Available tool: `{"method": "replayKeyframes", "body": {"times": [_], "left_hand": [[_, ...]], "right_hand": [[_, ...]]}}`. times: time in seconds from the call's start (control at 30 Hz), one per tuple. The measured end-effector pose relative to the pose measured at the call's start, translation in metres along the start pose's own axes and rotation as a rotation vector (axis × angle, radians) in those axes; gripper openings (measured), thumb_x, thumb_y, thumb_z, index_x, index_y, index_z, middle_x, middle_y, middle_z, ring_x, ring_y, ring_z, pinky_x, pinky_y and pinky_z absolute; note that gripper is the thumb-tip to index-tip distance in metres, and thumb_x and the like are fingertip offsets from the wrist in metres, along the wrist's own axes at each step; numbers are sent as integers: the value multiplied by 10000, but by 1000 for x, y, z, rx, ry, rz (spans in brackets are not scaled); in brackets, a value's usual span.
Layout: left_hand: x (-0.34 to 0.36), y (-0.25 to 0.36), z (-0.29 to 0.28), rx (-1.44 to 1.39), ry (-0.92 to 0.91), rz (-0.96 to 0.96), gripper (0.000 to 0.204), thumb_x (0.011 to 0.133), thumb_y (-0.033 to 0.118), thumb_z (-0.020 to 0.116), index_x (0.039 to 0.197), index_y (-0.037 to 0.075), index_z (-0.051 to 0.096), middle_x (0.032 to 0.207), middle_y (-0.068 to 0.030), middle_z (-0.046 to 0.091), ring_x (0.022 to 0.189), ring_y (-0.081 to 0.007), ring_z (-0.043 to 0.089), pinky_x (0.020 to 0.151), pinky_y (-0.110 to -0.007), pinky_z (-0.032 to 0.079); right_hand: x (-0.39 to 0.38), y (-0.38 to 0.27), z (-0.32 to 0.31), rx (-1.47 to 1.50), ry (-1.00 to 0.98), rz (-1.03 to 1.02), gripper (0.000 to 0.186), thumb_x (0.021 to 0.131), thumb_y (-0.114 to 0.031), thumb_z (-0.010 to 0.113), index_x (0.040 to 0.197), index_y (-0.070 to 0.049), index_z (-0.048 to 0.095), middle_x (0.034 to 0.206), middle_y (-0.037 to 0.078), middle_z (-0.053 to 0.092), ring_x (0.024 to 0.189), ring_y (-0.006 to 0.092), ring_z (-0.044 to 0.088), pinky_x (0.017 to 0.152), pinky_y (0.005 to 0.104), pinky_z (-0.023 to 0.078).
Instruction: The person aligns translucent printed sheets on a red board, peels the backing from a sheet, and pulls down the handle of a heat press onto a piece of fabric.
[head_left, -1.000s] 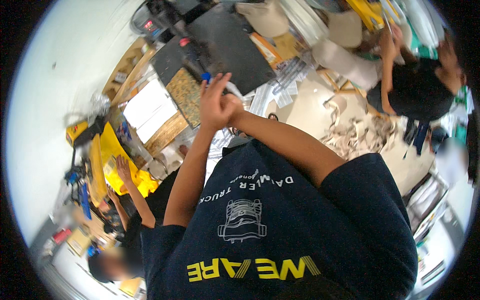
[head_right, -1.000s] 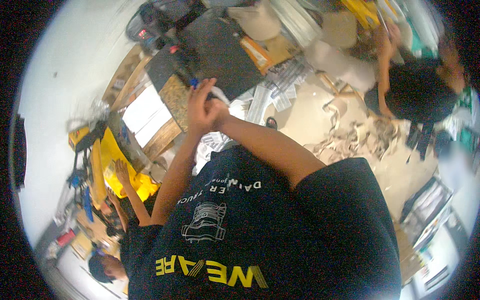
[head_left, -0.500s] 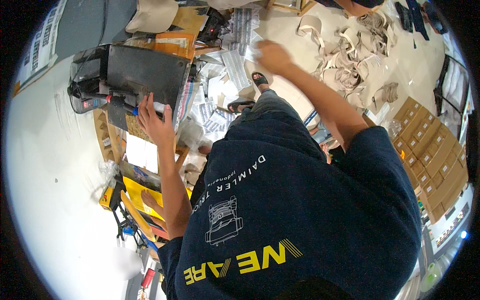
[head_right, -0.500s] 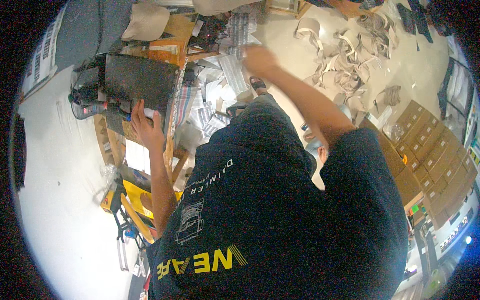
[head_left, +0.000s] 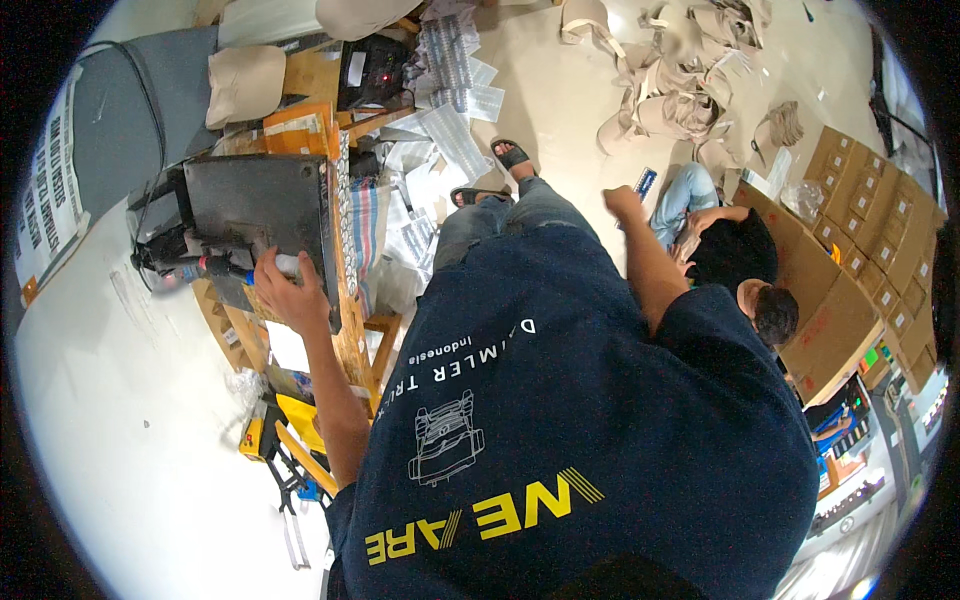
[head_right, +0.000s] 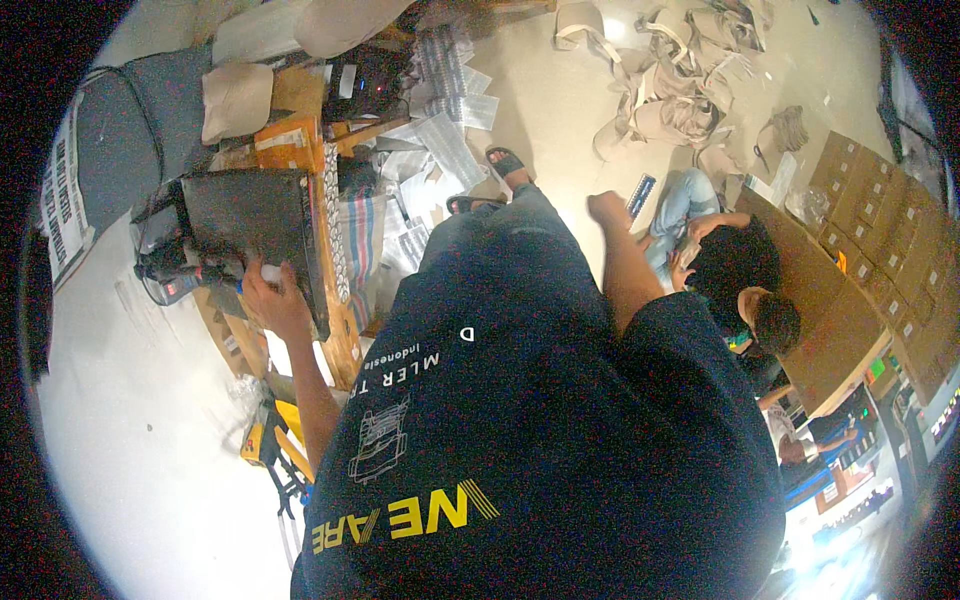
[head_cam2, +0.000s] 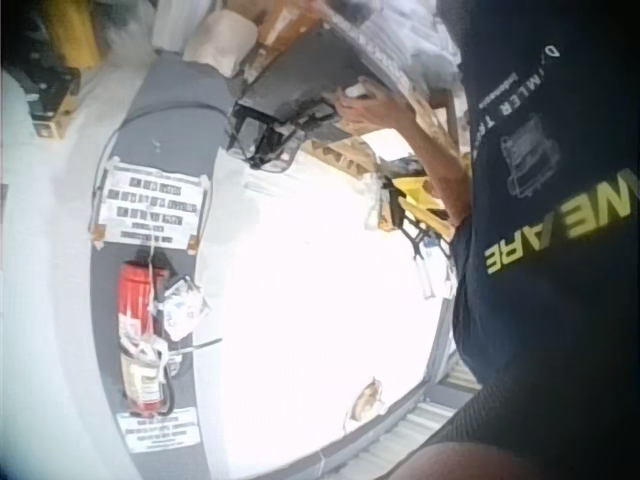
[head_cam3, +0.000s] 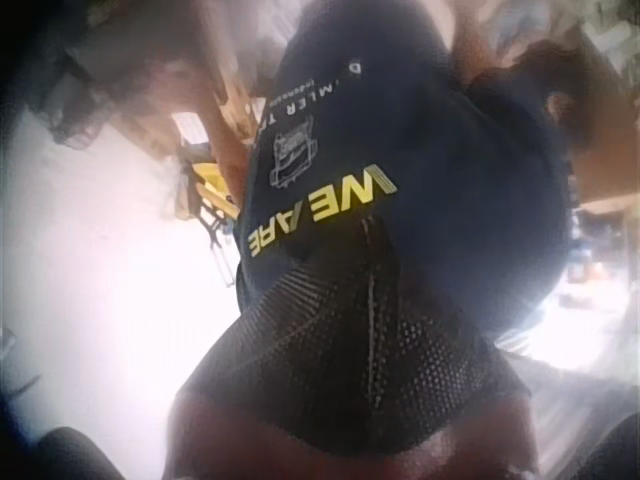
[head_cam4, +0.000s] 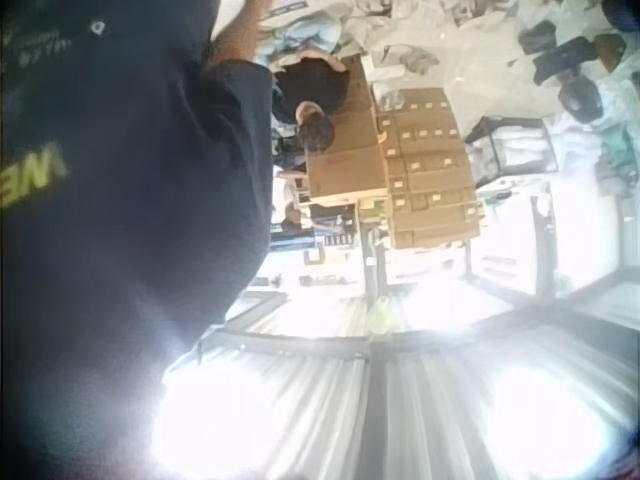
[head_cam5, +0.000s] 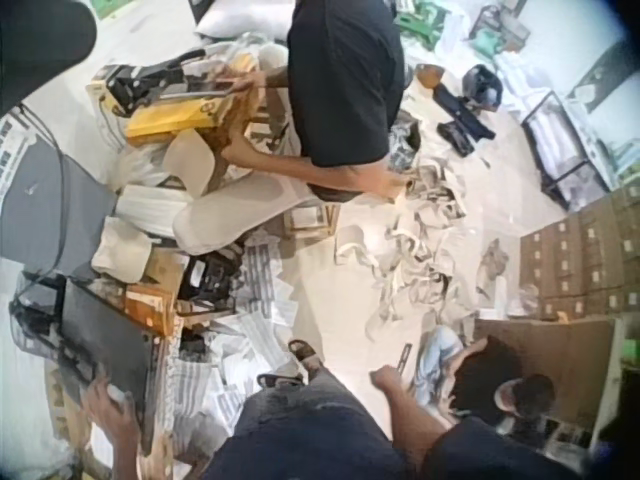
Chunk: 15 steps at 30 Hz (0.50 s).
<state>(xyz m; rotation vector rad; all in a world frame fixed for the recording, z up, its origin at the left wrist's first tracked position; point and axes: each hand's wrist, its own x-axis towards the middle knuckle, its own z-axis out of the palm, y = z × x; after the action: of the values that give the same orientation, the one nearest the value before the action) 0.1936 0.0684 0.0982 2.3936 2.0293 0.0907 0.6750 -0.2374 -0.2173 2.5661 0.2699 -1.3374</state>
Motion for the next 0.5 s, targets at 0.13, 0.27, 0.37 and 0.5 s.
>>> {"method": "replayKeyframes", "body": {"times": [0.13, 0.27, 0.37, 0.5], "left_hand": [[1, -1, 1, 49, 49, 69, 502, 958, 382, 692, 1318, 45, 596, 1289, -194, 602, 1195, -391, 548, 1024, -514, 418], [2, -5, 2, -28, -24, 8, 518, 954, 410, 676, 1346, 87, 577, 1346, -163, 563, 1277, -365, 498, 1107, -532, 336], [-1, -7, 5, -27, 37, 45, 512, 954, 422, 681, 1317, 76, 582, 1320, -165, 574, 1252, -367, 516, 1099, -534, 341], [-2, -13, 5, -32, 48, 75, 497, 953, 442, 684, 1269, 70, 592, 1265, -148, 589, 1224, -376, 540, 1081, -560, 360]], "right_hand": [[-50, -66, 6, -142, -339, -228, 502, 852, -398, 640, 1162, -21, 758, 1197, 236, 734, 1107, 358, 729, 960, 450, 567], [-26, -85, 12, -93, -49, -451, 577, 879, -462, 631, 1227, -9, 713, 1260, 276, 689, 1180, 432, 673, 1018, 512, 530], [-52, -94, -25, 142, 55, -350, 560, 904, -442, 613, 1196, 25, 711, 1229, 303, 688, 1160, 441, 676, 1008, 503, 531], [-70, -80, -14, 139, 87, -321, 556, 900, -428, 623, 1203, 29, 710, 1240, 299, 686, 1175, 431, 672, 1011, 503, 530]]}}
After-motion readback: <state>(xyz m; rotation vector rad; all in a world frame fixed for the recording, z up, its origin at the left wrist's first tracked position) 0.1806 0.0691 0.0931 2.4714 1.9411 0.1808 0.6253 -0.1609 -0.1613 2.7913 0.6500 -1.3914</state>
